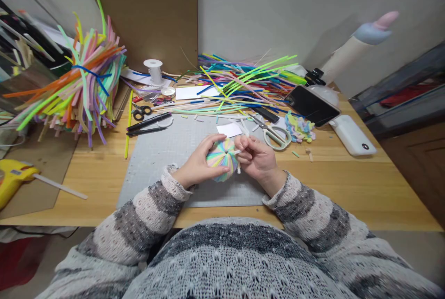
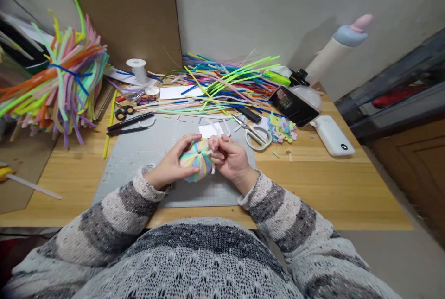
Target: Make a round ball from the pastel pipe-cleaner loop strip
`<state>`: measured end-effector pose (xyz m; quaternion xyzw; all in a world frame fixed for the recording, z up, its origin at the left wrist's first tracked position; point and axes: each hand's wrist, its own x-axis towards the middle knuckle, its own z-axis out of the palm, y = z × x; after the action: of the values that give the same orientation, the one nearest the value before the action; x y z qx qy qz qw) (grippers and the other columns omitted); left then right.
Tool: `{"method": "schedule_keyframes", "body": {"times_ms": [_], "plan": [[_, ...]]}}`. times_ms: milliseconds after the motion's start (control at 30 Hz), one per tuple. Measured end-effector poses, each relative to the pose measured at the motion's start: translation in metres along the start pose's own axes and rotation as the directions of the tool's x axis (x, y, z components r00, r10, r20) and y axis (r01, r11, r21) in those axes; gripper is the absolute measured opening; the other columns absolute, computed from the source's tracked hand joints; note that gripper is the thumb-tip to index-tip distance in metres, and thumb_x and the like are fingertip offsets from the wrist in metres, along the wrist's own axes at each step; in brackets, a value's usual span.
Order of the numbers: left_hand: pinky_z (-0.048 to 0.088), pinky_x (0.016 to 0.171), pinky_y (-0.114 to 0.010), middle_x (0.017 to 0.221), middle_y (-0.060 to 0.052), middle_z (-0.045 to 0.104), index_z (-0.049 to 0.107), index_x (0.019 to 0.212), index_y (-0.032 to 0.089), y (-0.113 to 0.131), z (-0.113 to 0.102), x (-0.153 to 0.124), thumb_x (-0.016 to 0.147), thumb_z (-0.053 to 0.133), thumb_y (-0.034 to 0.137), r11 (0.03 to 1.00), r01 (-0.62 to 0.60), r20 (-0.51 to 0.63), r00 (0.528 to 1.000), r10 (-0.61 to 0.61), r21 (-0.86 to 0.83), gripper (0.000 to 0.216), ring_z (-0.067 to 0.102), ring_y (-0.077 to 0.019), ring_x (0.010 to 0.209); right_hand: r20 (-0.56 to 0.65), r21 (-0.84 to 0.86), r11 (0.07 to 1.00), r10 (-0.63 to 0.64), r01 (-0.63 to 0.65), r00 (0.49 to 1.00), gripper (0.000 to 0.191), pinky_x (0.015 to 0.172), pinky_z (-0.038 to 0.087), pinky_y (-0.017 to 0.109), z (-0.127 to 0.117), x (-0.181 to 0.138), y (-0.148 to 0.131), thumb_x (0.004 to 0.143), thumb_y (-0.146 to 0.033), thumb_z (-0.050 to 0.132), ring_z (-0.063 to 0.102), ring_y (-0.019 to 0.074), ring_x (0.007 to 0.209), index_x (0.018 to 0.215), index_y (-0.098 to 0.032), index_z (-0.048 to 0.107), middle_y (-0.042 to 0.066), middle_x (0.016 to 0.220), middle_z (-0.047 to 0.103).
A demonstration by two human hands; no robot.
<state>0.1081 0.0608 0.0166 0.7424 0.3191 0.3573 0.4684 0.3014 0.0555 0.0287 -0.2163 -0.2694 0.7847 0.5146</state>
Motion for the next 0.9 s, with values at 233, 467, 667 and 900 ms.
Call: {"method": "schedule_keyframes", "body": {"times_ms": [233, 467, 667, 900], "plan": [[0.029, 0.115, -0.055, 0.151, -0.016, 0.034, 0.016, 0.151, 0.024, 0.004, 0.022, -0.006, 0.077, 0.054, 0.076, 0.96, 0.033, 0.031, 0.999, -0.026, -0.277, 0.099, 0.036, -0.0373, 0.139, 0.01, 0.118, 0.993, 0.001, -0.002, 1.0, 0.019, 0.036, 0.018, 0.012, 0.011, -0.004, -0.003, 0.081, -0.022, 0.064, 0.013, 0.0013, 0.043, 0.068, -0.016, 0.053, -0.005, 0.066, 0.046], [0.012, 0.123, -0.053, 0.163, -0.012, 0.012, 0.015, 0.154, 0.031, 0.008, 0.013, -0.005, 0.095, 0.046, 0.049, 0.954, -0.151, 0.006, 0.988, 0.155, 0.259, 0.069, 0.012, -0.0302, 0.151, 0.023, -0.04, 0.988, -0.15, 0.151, 0.988, 0.02, 0.039, 0.015, 0.017, 0.015, -0.005, -0.005, 0.077, -0.027, 0.071, 0.022, 0.0015, 0.043, 0.065, -0.015, 0.06, -0.005, 0.065, 0.046], [0.025, 0.118, -0.055, 0.146, -0.015, 0.033, 0.038, 0.139, 0.025, 0.01, 0.024, -0.001, 0.07, 0.078, 0.05, 0.985, -0.101, -0.067, 0.992, 0.111, 0.139, 0.083, 0.029, -0.0341, 0.142, 0.029, -0.116, 0.979, -0.162, 0.165, 0.986, 0.022, 0.038, 0.014, 0.019, 0.018, -0.004, 0.003, 0.076, -0.03, 0.071, 0.021, 0.0023, 0.043, 0.065, -0.016, 0.058, -0.005, 0.066, 0.044], [0.026, 0.117, -0.055, 0.14, -0.013, 0.039, 0.048, 0.121, 0.023, 0.016, 0.027, 0.0, 0.072, 0.076, 0.042, 0.992, -0.05, -0.125, 0.99, 0.065, 0.115, 0.06, 0.034, -0.032, 0.139, -0.009, -0.073, 0.992, -0.103, 0.102, 0.995, 0.022, 0.037, 0.012, 0.019, 0.022, -0.006, 0.0, 0.071, -0.03, 0.072, 0.018, 0.0024, 0.042, 0.063, -0.017, 0.058, -0.005, 0.064, 0.044]]}}
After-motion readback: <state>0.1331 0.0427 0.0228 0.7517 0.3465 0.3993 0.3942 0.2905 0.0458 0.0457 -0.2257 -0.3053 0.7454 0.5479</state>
